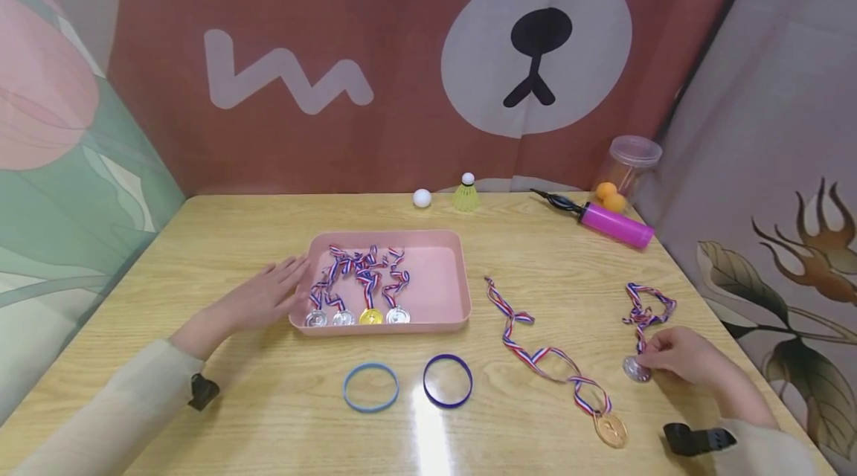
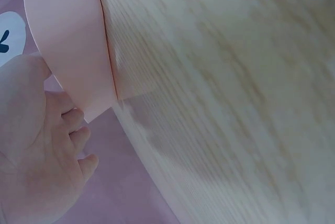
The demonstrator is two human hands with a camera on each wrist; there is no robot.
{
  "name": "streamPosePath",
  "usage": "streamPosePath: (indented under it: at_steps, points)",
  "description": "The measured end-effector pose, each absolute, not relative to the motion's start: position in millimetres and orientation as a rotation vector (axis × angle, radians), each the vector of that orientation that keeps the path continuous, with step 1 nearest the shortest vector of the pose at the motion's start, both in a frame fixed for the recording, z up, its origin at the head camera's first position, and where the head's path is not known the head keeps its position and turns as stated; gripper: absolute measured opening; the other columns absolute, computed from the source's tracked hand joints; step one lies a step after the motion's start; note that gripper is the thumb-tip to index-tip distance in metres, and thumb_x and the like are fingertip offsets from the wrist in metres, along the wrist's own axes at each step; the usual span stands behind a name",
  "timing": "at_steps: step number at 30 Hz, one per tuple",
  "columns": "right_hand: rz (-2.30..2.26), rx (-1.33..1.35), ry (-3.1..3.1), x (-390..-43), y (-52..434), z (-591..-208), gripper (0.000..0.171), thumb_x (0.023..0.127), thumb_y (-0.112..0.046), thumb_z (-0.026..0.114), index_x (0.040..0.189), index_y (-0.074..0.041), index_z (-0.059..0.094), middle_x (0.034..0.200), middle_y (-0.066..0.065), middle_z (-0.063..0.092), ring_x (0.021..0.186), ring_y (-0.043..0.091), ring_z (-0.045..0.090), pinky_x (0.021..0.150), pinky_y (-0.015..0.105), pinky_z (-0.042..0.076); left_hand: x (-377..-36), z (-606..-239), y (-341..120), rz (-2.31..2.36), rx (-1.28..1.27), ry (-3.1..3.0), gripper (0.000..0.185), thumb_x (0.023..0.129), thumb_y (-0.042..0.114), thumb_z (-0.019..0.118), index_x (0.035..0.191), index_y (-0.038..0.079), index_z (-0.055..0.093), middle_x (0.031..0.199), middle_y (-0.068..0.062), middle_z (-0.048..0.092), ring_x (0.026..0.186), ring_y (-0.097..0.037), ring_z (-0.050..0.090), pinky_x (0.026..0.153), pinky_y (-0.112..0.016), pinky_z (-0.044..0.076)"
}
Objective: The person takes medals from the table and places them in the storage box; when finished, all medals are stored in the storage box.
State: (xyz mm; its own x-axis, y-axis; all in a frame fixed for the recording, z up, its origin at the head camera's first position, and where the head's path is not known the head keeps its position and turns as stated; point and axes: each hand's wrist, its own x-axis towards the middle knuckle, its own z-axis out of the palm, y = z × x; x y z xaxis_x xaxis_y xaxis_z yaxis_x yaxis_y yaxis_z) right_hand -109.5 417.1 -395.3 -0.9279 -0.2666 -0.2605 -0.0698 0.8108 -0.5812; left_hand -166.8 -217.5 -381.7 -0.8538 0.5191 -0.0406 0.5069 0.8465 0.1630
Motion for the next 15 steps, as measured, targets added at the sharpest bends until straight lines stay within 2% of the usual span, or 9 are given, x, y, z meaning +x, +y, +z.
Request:
streamPosePath:
  at_steps: [10,15]
  points:
    - [-0.977,-0.324,2.585,-117.0,414.4,-398.7,0.014,0.091,-0.009,0.055,0.084,0.002,0.060,0.062,-0.004,0.049,0.051,0.005,0.042,0.043,0.021,0.041,-167.7,-381.9,-217.6,0.214,0.825,2.943,0.058,0.100,0.031,0.035,0.142,-0.006,0.023,0.148,-0.020,0.018,0.134,-0.039,0.015,0.108,-0.052,0.012]
    - [-1.115,-0.270,2.623,-118.4,417.3,-397.7,0.014,0.091,-0.006,0.052,0.088,0.007,0.055,0.075,-0.003,0.056,0.063,0.006,0.052,0.055,0.023,0.048,-167.8,-382.6,-217.7,0.212,0.823,2.942,0.058,0.100,0.032,0.034,0.142,-0.006,0.023,0.148,-0.020,0.017,0.134,-0.039,0.015,0.108,-0.052,0.012]
